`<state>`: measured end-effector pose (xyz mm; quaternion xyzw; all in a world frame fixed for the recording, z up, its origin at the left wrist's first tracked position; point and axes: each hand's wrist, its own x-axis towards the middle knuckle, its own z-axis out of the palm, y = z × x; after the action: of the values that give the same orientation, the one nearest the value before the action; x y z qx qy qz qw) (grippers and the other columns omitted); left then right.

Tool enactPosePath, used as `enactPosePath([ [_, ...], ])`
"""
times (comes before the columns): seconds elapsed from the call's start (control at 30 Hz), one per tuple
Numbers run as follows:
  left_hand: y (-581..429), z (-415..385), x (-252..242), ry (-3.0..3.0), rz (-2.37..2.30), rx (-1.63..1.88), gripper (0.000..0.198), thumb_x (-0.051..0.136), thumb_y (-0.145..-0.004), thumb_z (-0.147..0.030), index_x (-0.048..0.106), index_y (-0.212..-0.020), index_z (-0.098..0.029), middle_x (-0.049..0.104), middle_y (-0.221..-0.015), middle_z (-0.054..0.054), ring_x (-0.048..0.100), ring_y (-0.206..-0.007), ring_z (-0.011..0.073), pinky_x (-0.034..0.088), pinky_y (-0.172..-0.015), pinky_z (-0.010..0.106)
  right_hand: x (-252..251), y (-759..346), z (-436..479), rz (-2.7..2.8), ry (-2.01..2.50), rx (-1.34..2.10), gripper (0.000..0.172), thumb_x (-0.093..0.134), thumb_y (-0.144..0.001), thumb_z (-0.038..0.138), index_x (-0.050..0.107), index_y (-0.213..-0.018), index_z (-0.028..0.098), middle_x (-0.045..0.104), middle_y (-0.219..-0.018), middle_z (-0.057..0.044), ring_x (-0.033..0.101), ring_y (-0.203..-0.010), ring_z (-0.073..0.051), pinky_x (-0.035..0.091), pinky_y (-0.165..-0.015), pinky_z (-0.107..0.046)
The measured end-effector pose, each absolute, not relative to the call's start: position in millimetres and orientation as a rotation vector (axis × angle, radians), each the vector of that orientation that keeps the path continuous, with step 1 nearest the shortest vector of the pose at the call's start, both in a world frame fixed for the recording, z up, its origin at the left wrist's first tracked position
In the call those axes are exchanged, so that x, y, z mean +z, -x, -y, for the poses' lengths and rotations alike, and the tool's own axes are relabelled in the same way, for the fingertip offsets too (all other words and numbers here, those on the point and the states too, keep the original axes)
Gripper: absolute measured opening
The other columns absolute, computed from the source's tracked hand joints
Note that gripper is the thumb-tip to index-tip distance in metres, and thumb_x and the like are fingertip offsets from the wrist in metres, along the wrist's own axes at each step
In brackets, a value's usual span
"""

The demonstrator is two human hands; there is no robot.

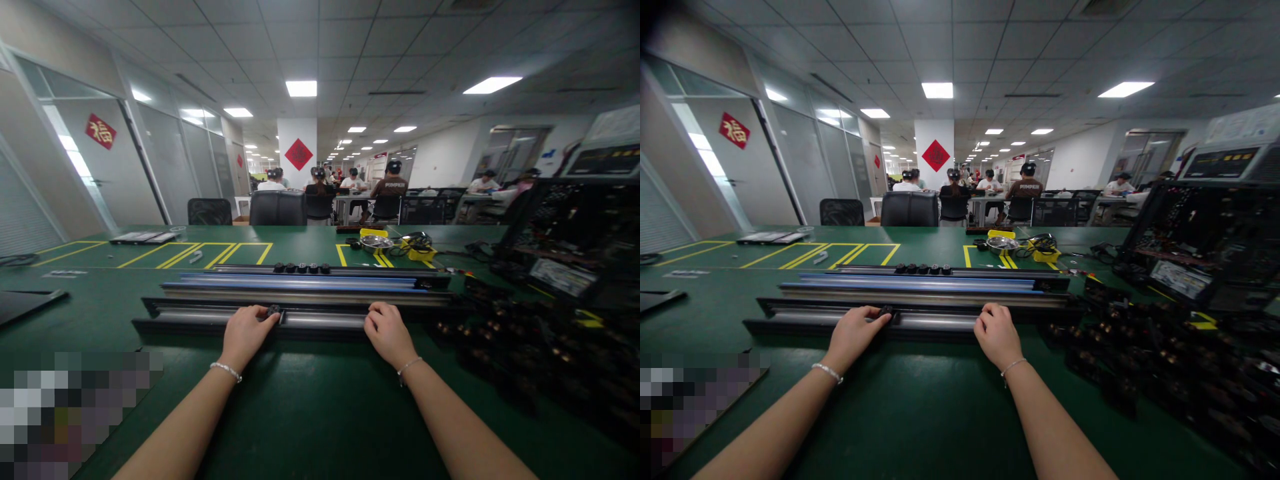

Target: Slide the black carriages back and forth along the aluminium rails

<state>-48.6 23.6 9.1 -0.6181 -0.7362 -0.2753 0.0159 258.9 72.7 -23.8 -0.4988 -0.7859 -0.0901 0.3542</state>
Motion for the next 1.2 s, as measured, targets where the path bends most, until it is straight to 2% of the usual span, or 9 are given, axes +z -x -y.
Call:
enactPosePath([
  [0.5,45.8,-25.5,6.8,1.986,2.261,-0.877,0.035,0.050,-0.074,-0.051,0.068,-0.087,-0.023,0.068,-0.090,0.002,0.058,-0.089,0.0223,0.041,-0.074,0.031,-21.3,-257.7,-70.9,2.017,1.296,-0.201,0.024,0.042,-0.079,0.021,0.061,-0.066,0.019,0.056,-0.089,-0.007,0.045,-0.089,-0.020,0.041,-0.079,-0.032],
  [0.9,41.6,-27.5,1.3,2.101,2.146,-0.910,0.033,0.054,-0.073,-0.045,0.068,-0.094,-0.023,0.069,-0.093,0.001,0.057,-0.093,0.0208,0.041,-0.082,0.031,-23.6,-258.3,-72.4,2.021,1.290,-0.233,0.024,0.042,-0.079,0.020,0.062,-0.066,0.019,0.056,-0.089,-0.007,0.045,-0.088,-0.019,0.041,-0.079,-0.032],
  [1.2,41.7,-26.9,1.3,2.085,2.141,-0.945,0.029,0.055,-0.073,-0.044,0.069,-0.087,-0.023,0.069,-0.090,0.002,0.057,-0.092,0.0208,0.042,-0.083,0.032,-23.4,-258.3,-72.5,2.027,1.297,-0.236,0.023,0.042,-0.079,0.020,0.062,-0.067,0.019,0.056,-0.090,-0.007,0.045,-0.089,-0.019,0.041,-0.080,-0.032],
])
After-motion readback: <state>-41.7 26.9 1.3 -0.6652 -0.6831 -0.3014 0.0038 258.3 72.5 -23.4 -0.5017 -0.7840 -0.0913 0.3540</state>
